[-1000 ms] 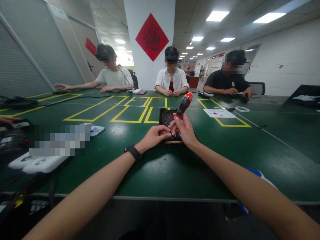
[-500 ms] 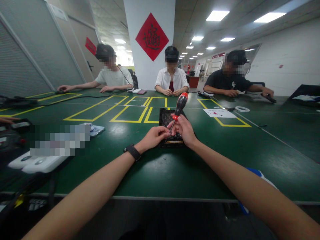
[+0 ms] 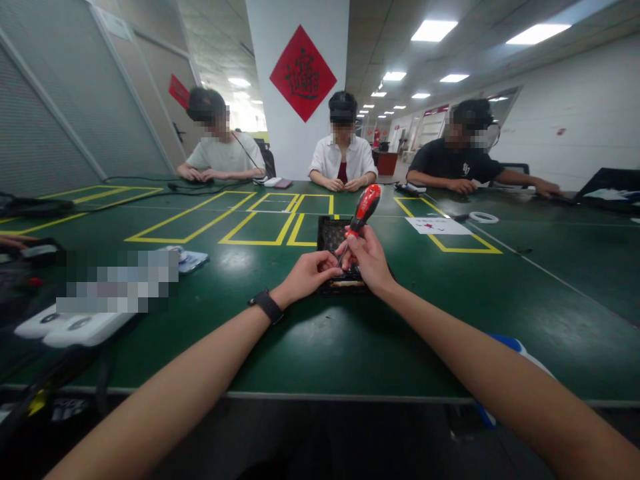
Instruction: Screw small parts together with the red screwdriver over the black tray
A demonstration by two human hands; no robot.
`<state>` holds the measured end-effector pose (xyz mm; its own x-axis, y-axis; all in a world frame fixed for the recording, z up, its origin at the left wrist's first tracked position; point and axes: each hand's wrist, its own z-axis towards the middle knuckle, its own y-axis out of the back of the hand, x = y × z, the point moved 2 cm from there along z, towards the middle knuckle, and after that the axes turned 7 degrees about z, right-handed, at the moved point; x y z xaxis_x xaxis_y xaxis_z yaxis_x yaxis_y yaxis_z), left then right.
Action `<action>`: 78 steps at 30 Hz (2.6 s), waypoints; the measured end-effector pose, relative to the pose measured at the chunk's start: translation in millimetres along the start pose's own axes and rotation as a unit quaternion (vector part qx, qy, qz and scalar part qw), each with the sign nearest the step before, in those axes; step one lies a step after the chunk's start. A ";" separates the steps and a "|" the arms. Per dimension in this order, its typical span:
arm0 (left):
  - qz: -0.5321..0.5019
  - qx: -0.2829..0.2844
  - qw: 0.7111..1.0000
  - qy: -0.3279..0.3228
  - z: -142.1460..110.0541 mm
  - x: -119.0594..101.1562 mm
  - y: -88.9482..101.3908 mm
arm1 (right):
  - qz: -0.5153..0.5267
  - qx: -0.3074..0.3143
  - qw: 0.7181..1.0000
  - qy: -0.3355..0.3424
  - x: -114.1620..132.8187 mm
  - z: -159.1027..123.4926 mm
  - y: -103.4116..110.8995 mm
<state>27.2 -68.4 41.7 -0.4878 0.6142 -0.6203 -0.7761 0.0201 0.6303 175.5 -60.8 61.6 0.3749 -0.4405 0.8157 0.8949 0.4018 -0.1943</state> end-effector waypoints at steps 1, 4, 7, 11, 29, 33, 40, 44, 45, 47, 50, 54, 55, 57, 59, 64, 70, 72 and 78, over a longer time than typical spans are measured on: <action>-0.004 0.003 1.000 -0.001 0.0 0.2 -0.1 | -0.001 -0.001 1.000 -0.001 0.3 0.0 0.3; -0.019 0.016 1.000 -0.009 0.2 0.1 -0.5 | 0.000 -0.005 1.000 -0.012 0.2 -0.3 1.6; -0.021 0.022 0.999 -0.009 0.5 -0.5 -1.0 | 0.003 -0.010 1.000 -0.019 -0.1 -0.9 2.2; -0.031 -0.002 0.999 0.011 1.1 -0.7 -1.4 | -0.007 -0.021 1.000 -0.009 1.3 -1.6 0.9; 0.088 -0.154 0.984 0.024 7.6 17.5 12.2 | -0.085 -0.184 0.976 0.079 13.5 7.2 19.7; 0.087 -0.123 0.982 0.112 10.3 51.9 10.5 | -0.140 -0.211 0.966 0.054 7.8 18.3 44.4; 0.105 -0.085 0.966 0.220 33.2 88.1 1.4 | -0.160 -0.163 0.972 -0.052 -2.5 22.3 66.6; 0.105 -0.111 0.958 0.243 43.5 90.9 0.0 | -0.158 -0.150 0.972 -0.082 -6.8 21.5 68.1; 0.101 -0.117 0.959 0.239 44.4 91.0 -0.2 | -0.161 -0.145 0.973 -0.083 -8.2 21.5 68.1; 0.094 -0.124 0.962 0.227 44.7 91.2 -0.5 | -0.167 -0.137 0.973 -0.078 -10.8 21.6 68.5; 0.091 -0.130 0.963 0.216 43.1 91.1 -0.2 | -0.177 -0.143 0.971 -0.073 -14.2 21.5 70.4; 0.104 -0.144 0.968 0.178 41.1 86.1 1.2 | -0.178 -0.145 0.970 -0.079 -16.2 21.1 72.3; 0.111 -0.153 0.968 0.162 40.7 83.5 1.9 | -0.174 -0.146 0.971 -0.079 -16.1 21.0 72.5; 0.128 -0.172 0.968 0.127 40.0 77.2 3.1 | -0.161 -0.154 0.972 -0.078 -15.7 21.2 73.1; 0.128 -0.176 0.971 0.097 39.7 70.6 3.4 | -0.141 -0.173 0.972 -0.076 -15.4 21.6 74.5; 0.050 -0.131 0.988 0.060 40.8 58.7 1.6 | -0.072 -0.235 0.966 -0.075 -16.3 22.4 82.0; -0.045 -0.069 0.995 0.053 42.9 54.8 -2.6 | -0.015 -0.239 0.967 -0.091 -17.8 22.3 86.3; -0.056 -0.061 0.994 0.064 42.8 56.0 -3.6 | -0.015 -0.232 0.968 -0.091 -17.8 22.2 85.7; -0.059 -0.079 0.991 0.095 42.1 59.2 -4.7 | -0.021 -0.234 0.968 -0.083 -17.7 22.5 84.4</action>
<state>18.8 1.1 21.7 -0.4455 0.4549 -0.7711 -0.8772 -0.0498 0.4775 239.0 -1.1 43.1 0.3266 -0.2977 0.8970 0.9348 -0.0387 -0.3532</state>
